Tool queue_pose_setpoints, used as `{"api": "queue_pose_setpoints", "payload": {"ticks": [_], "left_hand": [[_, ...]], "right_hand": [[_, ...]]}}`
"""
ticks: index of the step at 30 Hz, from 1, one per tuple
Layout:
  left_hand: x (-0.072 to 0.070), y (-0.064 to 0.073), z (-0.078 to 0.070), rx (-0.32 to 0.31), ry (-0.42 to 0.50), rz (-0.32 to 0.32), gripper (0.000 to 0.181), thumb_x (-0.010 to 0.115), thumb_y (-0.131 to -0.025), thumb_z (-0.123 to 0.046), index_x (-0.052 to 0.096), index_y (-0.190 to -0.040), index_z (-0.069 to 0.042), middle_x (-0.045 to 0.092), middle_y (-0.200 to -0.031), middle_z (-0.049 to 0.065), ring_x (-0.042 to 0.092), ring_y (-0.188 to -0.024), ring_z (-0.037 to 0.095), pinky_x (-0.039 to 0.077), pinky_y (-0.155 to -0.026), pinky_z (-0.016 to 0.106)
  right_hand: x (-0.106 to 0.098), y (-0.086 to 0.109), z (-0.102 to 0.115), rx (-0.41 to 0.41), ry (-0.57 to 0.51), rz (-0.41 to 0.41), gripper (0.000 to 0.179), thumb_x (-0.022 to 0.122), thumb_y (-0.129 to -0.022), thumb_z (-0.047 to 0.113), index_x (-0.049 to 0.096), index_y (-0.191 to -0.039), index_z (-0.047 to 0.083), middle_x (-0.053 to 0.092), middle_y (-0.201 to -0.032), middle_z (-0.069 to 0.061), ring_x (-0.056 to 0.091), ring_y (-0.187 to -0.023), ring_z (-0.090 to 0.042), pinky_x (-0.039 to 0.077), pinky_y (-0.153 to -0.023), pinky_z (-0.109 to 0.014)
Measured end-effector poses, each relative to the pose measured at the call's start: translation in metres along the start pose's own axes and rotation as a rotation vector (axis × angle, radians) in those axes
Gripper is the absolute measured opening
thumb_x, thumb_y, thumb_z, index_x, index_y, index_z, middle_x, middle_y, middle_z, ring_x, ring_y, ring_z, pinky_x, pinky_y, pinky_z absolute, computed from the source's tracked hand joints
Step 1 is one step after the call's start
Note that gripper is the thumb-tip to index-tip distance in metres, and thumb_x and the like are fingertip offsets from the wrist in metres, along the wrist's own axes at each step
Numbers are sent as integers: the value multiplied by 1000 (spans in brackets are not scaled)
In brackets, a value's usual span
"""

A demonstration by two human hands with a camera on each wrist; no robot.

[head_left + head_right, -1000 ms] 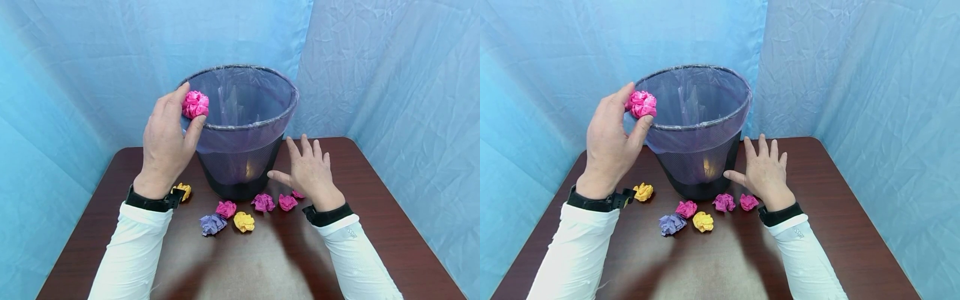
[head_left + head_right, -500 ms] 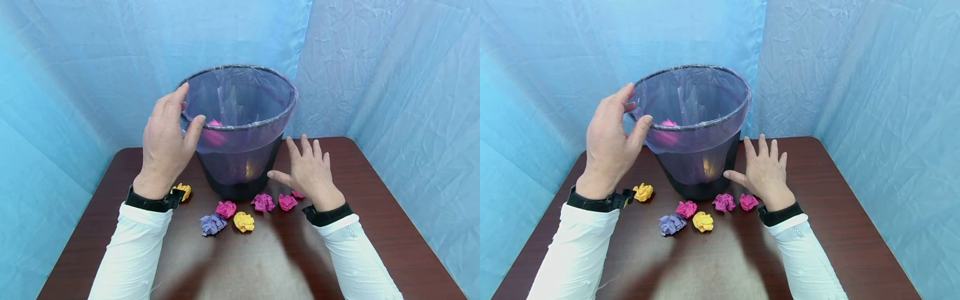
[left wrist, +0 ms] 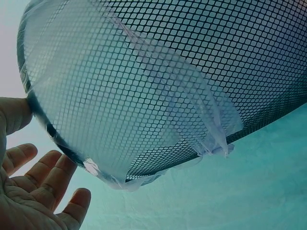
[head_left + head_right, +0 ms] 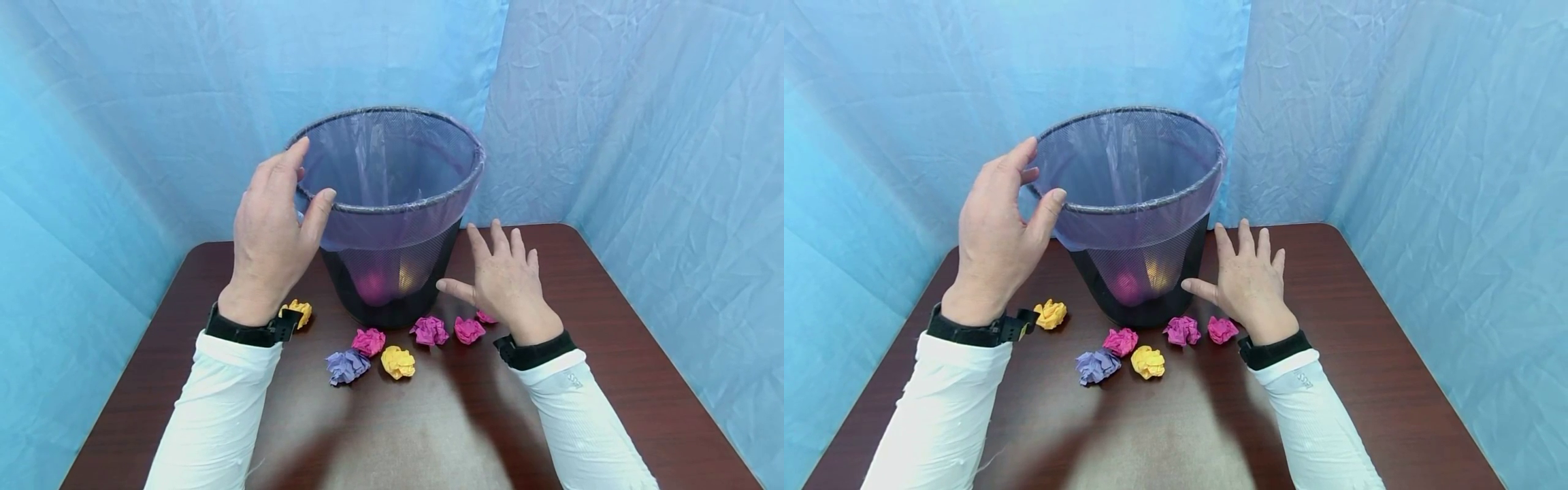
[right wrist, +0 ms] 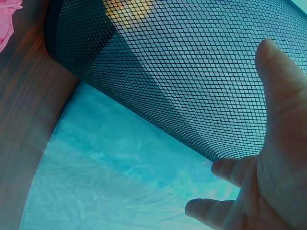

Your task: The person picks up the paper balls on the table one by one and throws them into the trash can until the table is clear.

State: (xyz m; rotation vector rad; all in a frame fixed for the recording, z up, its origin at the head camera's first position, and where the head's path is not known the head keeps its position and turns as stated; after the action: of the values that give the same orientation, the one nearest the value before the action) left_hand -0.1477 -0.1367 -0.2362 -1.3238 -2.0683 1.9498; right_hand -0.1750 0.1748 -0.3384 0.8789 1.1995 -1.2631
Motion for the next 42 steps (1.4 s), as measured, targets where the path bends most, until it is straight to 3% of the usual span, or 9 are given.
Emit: {"api": "queue_pose_setpoints", "payload": {"ticks": [9,24,42], "left_hand": [[1,0,0,-18,0,-4,58,68,-103,-26,50,-153,-3,63,-135,22,64,-113,33,53,-79,52],[-2,5,2,-11,-17,-2,58,66,-103,-30,50,-153,-3,60,-144,21,59,-133,35,50,-103,60],[-10,16,3,21,-91,1,62,66,-103,-34,49,-153,-2,60,-146,21,59,-132,38,49,-103,62]], "right_hand": [[0,1,-1,-4,8,-2,114,59,-83,85,22,-168,19,16,-170,-29,15,-153,-58,20,-114,-80],[0,3,-1,-5,5,-12,113,59,-84,85,22,-168,19,17,-170,-30,16,-153,-59,20,-113,-81],[-1,4,-2,1,-2,-16,112,63,-84,81,22,-168,19,17,-170,-30,16,-153,-59,20,-114,-80]]}}
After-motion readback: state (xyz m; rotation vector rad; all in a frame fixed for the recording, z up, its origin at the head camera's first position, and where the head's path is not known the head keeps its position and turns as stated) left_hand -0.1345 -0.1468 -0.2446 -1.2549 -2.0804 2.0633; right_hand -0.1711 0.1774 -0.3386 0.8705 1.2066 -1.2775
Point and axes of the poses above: each hand's wrist, its own y-axis away from the middle knuckle, its own x-axis out of the palm, z = x × y, the point moved 1 cm from there along -y, towards the middle knuckle
